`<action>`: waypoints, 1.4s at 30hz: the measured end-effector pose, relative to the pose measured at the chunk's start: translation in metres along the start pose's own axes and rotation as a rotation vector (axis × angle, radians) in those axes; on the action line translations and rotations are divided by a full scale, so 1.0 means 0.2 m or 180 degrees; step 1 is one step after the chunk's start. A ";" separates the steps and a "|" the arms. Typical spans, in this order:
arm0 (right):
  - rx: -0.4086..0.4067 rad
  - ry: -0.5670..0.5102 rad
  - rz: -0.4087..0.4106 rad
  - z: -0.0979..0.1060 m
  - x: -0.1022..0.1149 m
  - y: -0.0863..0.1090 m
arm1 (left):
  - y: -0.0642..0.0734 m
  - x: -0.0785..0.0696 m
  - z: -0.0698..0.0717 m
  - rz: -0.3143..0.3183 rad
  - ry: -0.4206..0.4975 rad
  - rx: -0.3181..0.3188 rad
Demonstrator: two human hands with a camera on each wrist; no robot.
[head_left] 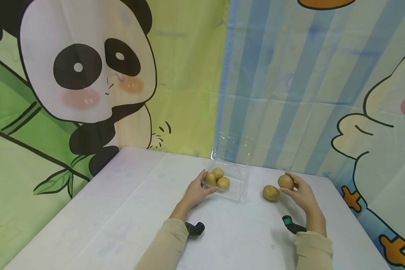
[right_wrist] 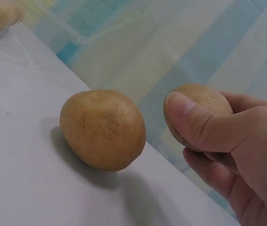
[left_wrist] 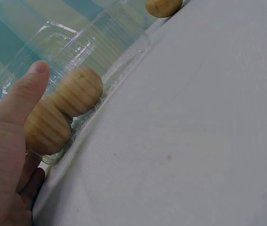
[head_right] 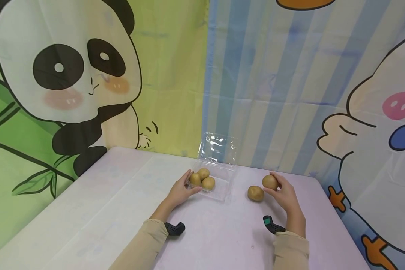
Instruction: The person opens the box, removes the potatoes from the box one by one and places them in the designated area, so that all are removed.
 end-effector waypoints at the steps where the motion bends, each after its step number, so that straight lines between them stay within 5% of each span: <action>1: 0.0022 -0.0009 -0.0015 0.00 -0.01 0.00 | 0.00 0.00 0.00 -0.0001 -0.0008 0.0000; 17: 0.0406 -0.0093 -0.0293 -0.02 -0.08 0.03 | 0.00 0.00 0.00 0.0000 -0.0017 -0.0009; 30: 0.0454 -0.0177 -0.0541 -0.03 -0.12 0.05 | 0.00 0.00 0.00 0.0007 -0.0027 -0.0010; 42: 0.0543 -0.0205 -0.0467 0.00 -0.18 0.07 | -0.01 0.00 0.00 0.0018 0.0000 0.0004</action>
Point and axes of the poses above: each hand's wrist, its own y-axis away from the middle knuckle, its own z-axis out of the back of the hand, x = y × z, the point moved 2 cm from there along -y, towards the middle knuckle, and after that the axes turned 10 degrees about -x, right-handed, at the moved point
